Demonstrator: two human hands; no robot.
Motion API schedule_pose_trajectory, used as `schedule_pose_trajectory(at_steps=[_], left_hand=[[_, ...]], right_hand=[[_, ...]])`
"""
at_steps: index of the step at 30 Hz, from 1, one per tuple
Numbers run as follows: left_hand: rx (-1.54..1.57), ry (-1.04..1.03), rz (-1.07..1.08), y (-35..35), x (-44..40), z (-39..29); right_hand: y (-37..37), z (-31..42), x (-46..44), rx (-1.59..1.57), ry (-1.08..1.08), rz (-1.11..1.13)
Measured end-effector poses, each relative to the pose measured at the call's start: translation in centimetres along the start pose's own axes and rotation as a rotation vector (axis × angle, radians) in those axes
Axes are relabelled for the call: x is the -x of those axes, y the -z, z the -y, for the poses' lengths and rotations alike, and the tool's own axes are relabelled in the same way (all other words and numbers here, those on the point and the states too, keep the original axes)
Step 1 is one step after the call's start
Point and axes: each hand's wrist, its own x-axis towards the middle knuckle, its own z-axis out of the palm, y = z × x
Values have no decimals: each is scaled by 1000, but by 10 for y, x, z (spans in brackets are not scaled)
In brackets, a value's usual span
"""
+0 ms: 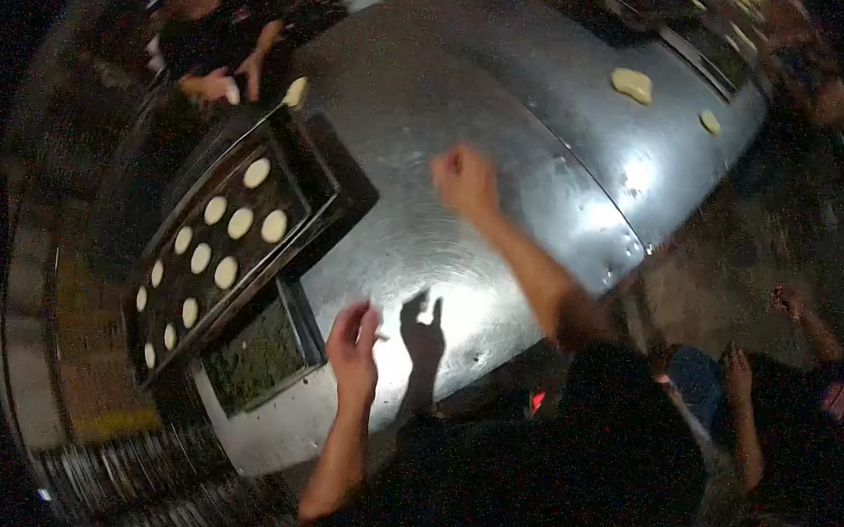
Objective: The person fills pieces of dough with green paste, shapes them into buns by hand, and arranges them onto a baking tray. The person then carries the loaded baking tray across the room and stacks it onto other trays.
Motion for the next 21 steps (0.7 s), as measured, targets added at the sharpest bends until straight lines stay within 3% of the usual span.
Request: schedule_pose_trajectory(at_steps=[2, 3, 4, 6, 7, 8, 9, 11, 13, 15, 16, 17, 18, 19, 20, 21], left_hand=[[104, 12, 82, -20, -18, -30], [163, -11, 41, -28, -21, -35], [-72, -131, -20, -27, -22, -44], [257, -29, -35, -27, -17, -62], [157, -42, 4, -23, -15, -68], [-61, -247, -29, -20, -15, -73], [-135, -439, -213, -24, -17, -62], [-63, -560, -455, -12, -20, -77], [410, 23, -478, 16, -18, -96], [644, -3, -503, 52, -6, -97], [714, 0, -408, 78, 6, -83], [477, 34, -526, 102, 20, -73], [546, 209, -604, 132, 31, -62], [525, 133, -612, 164, 41, -34], [740, 139, -591, 184, 49, -22], [871, 304, -516, 213, 70, 27]], right_hand=[[-3, 51, 76, -152, 73, 190], [-2, 86, 109, -312, 153, 118], [-21, 80, 125, -452, 100, 42], [-19, 74, 106, -344, 434, -109], [-6, 97, 107, -403, 250, -27], [7, 125, 105, -436, 61, 45], [3, 133, 98, -444, 38, 7], [-15, 152, 114, -438, 24, 4], [-40, 189, 154, -765, 237, 4], [-34, 211, 191, -887, 396, 253], [-39, 207, 199, -916, 400, 394], [-47, 205, 207, -944, 398, 539], [-57, 229, 222, -829, 309, 584], [-69, 253, 236, -713, 224, 620], [-93, 240, 240, -589, 644, 773], [-114, 229, 250, -557, 651, 1086]])
